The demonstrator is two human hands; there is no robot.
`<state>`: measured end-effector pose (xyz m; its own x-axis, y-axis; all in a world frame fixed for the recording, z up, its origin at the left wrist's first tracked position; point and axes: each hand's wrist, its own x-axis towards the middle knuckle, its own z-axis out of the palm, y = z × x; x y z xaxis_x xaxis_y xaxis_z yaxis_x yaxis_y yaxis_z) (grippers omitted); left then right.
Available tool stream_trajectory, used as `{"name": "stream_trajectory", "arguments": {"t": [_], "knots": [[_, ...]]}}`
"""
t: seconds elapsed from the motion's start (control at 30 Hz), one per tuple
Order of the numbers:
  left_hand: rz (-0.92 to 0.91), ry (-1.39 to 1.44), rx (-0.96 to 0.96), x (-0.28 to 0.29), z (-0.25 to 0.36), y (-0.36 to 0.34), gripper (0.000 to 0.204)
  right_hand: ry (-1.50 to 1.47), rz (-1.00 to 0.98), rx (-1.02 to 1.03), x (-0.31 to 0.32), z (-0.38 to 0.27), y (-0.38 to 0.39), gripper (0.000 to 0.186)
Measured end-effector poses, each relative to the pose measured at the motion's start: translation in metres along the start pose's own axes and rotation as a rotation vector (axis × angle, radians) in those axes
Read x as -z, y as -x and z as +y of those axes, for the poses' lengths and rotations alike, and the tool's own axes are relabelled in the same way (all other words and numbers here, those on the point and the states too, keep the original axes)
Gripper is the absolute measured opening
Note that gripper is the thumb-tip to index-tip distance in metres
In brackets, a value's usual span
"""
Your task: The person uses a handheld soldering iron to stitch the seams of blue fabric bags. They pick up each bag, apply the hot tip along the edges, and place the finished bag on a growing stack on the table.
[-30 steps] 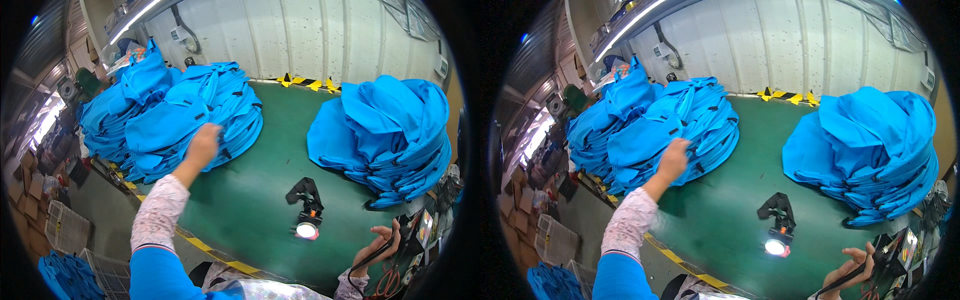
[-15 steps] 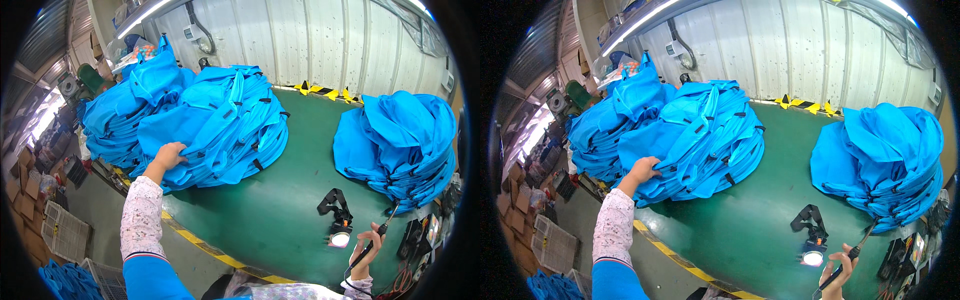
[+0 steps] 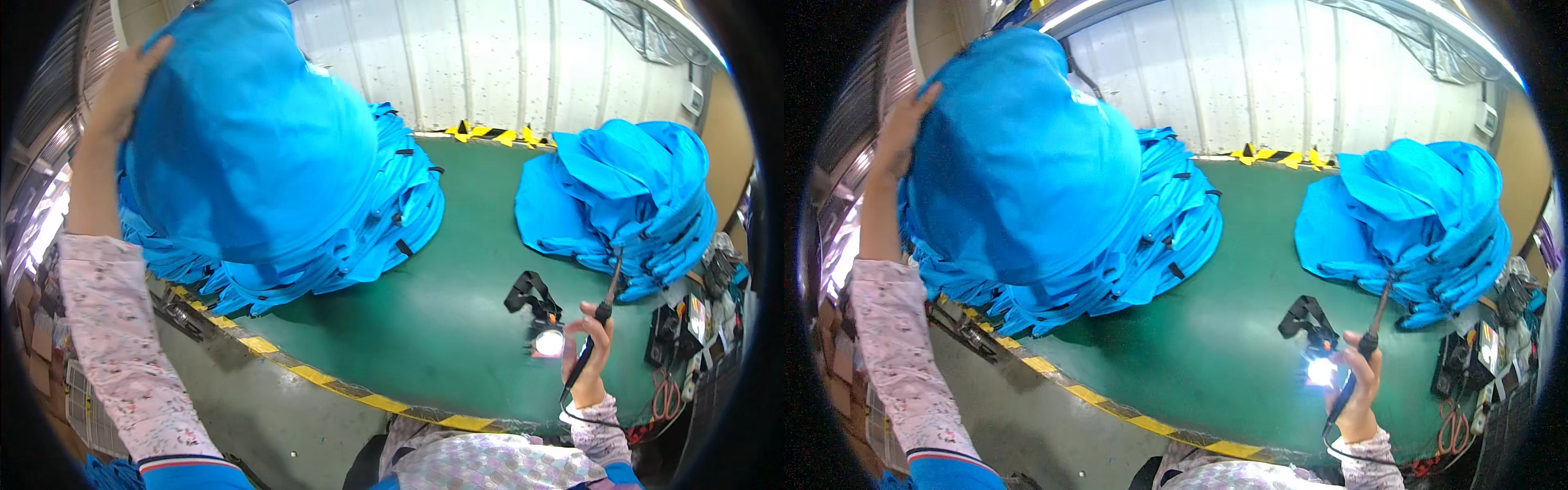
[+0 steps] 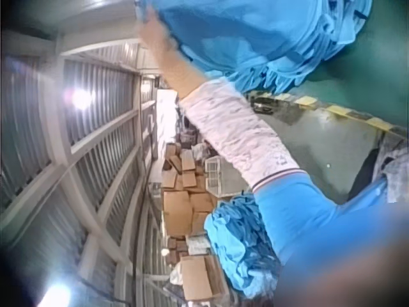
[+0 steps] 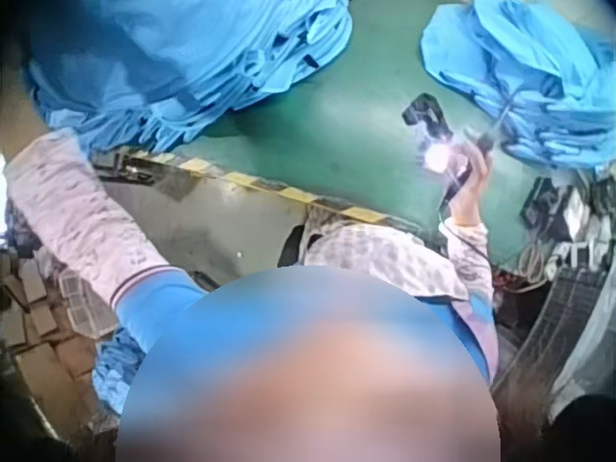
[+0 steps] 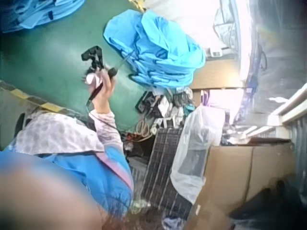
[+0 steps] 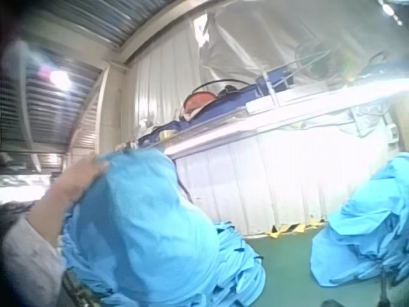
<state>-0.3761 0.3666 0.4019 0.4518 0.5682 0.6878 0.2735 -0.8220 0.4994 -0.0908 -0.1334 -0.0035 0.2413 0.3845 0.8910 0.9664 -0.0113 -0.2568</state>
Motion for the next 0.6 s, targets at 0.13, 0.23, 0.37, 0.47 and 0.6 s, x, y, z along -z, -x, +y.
{"name": "stream_trajectory", "arguments": {"t": [0.13,0.23,0.37,0.47,0.6], "knots": [[0.008,0.247,0.234,0.052,0.029,0.001,0.081,-0.188,0.137,-0.081,-0.007,-0.011,-0.023,0.056],[-0.023,0.454,0.358,-0.026,0.016,0.032,0.07,-0.556,0.353,-0.108,-0.019,-0.033,-0.068,0.086],[-0.258,0.858,0.614,-0.181,0.009,0.099,0.047,-0.647,0.426,0.001,-0.029,-0.037,-0.09,0.101],[-0.131,0.954,0.785,-0.272,0.002,0.158,0.055,-0.218,0.448,-0.035,-0.035,-0.031,-0.083,0.074],[0.043,0.338,0.21,-0.307,0.02,0.218,0.052,-0.044,0.342,-0.056,-0.022,0.012,-0.058,0.059]]}}
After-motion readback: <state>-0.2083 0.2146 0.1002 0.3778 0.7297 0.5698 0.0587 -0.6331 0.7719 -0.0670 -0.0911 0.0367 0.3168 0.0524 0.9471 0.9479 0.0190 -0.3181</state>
